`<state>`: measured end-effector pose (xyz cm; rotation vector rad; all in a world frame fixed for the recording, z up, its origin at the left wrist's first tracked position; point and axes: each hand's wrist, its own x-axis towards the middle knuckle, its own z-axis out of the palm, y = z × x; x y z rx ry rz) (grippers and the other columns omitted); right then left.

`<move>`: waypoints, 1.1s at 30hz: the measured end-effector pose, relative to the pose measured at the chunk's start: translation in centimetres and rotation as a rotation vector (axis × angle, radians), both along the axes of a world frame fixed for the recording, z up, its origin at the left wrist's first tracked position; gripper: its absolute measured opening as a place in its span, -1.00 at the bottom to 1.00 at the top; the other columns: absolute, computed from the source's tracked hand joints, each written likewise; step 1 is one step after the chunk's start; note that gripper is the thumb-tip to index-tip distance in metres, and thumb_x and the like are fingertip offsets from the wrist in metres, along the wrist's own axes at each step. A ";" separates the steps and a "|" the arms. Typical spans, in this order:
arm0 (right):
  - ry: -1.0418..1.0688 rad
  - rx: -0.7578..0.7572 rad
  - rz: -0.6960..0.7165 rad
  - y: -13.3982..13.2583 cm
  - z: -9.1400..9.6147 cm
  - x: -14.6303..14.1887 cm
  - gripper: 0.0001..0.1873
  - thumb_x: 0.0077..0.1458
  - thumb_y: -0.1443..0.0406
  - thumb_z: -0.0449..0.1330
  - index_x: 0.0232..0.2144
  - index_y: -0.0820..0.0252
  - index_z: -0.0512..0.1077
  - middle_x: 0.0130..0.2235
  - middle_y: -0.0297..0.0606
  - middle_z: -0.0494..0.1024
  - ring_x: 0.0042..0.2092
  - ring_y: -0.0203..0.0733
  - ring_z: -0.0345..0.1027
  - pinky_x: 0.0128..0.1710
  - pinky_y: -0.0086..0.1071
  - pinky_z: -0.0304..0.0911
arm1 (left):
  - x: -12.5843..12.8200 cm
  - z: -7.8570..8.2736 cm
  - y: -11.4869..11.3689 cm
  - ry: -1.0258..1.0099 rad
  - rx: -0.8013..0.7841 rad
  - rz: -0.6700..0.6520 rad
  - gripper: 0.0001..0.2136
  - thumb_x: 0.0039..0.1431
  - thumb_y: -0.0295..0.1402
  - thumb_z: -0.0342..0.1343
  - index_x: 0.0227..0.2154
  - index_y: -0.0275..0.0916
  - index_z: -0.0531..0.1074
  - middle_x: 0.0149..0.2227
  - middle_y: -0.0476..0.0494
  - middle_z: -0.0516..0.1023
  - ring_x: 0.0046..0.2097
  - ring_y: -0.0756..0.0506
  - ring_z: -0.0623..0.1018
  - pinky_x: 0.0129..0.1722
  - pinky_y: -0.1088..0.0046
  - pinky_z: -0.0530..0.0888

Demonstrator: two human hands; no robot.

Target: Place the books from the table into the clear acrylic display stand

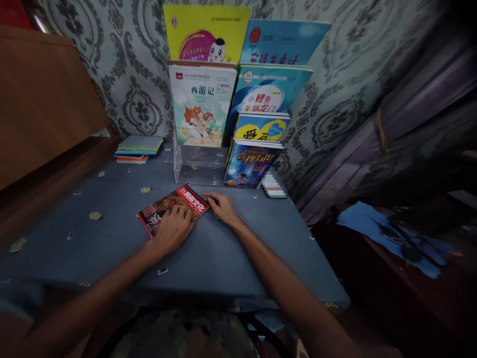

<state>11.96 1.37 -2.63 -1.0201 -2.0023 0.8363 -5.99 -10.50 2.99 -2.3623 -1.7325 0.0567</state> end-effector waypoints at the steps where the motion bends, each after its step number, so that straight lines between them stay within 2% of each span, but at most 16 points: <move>1: 0.013 -0.006 -0.004 0.0 0.0 0.0 -0.64 0.24 0.38 0.07 -0.01 0.19 0.56 -0.13 -0.18 0.70 -0.12 -0.12 0.57 -0.06 -0.28 0.39 | 0.3 0.1 0.1 0.000 -0.018 0.018 -0.75 0.38 -0.28 0.01 -0.06 -0.33 0.46 -0.06 -0.35 0.51 0.02 -0.30 0.46 -0.10 0.20 0.48; 5: 0.101 -0.059 -0.025 0.3 -0.3 0.1 -0.66 0.21 0.37 0.08 -0.05 0.18 0.58 -0.19 -0.21 0.71 -0.21 -0.14 0.57 -0.13 -0.29 0.41 | 0.8 0.4 0.2 0.028 -0.075 0.036 -0.72 0.42 -0.36 -0.09 -0.05 -0.38 0.47 -0.09 -0.39 0.53 0.02 -0.29 0.49 -0.19 0.27 0.52; 9: 0.157 -0.084 -0.042 0.8 -0.9 0.1 -0.67 0.22 0.34 0.08 -0.06 0.17 0.57 -0.25 -0.23 0.72 -0.23 -0.15 0.58 -0.14 -0.29 0.41 | 0.8 0.4 0.1 0.073 -0.110 0.001 -0.73 0.39 -0.49 -0.10 -0.04 -0.42 0.48 -0.10 -0.41 0.54 0.01 -0.32 0.51 -0.23 0.25 0.55; 15: 0.215 -0.093 -0.073 1.1 -1.1 0.3 -0.67 0.23 0.29 0.06 -0.07 0.17 0.55 -0.27 -0.21 0.71 -0.23 -0.14 0.57 -0.15 -0.27 0.42 | 0.7 0.3 0.2 0.049 -0.102 0.013 -0.70 0.39 -0.51 -0.14 -0.01 -0.40 0.47 -0.11 -0.42 0.55 0.00 -0.31 0.54 -0.26 0.21 0.58; 23: 0.272 -0.039 -0.159 0.6 -0.2 0.5 -0.67 0.21 0.23 0.05 -0.13 0.20 0.56 -0.34 -0.24 0.69 -0.36 -0.20 0.47 -0.28 -0.36 0.34 | 0.6 0.6 0.3 0.038 -0.095 -0.007 -0.72 0.32 -0.59 -0.10 -0.08 -0.43 0.49 -0.15 -0.46 0.56 -0.03 -0.33 0.56 -0.26 0.21 0.58; 29: 0.279 0.038 -0.179 -0.4 0.9 0.4 -0.67 0.25 0.22 0.04 -0.13 0.17 0.56 -0.37 -0.26 0.67 -0.32 -0.16 0.49 -0.21 -0.33 0.35 | 0.7 0.5 0.3 0.022 -0.090 0.001 -0.72 0.31 -0.59 -0.11 -0.08 -0.43 0.49 -0.16 -0.46 0.55 -0.03 -0.33 0.55 -0.27 0.21 0.57; 33: 0.222 0.069 -0.119 -1.1 1.5 0.3 -0.65 0.29 0.24 0.01 -0.06 0.16 0.55 -0.38 -0.29 0.65 -0.29 -0.16 0.51 -0.14 -0.31 0.35 | 0.8 0.6 0.2 0.037 -0.111 0.010 -0.72 0.34 -0.56 -0.10 -0.06 -0.41 0.49 -0.13 -0.44 0.55 -0.02 -0.32 0.54 -0.27 0.26 0.55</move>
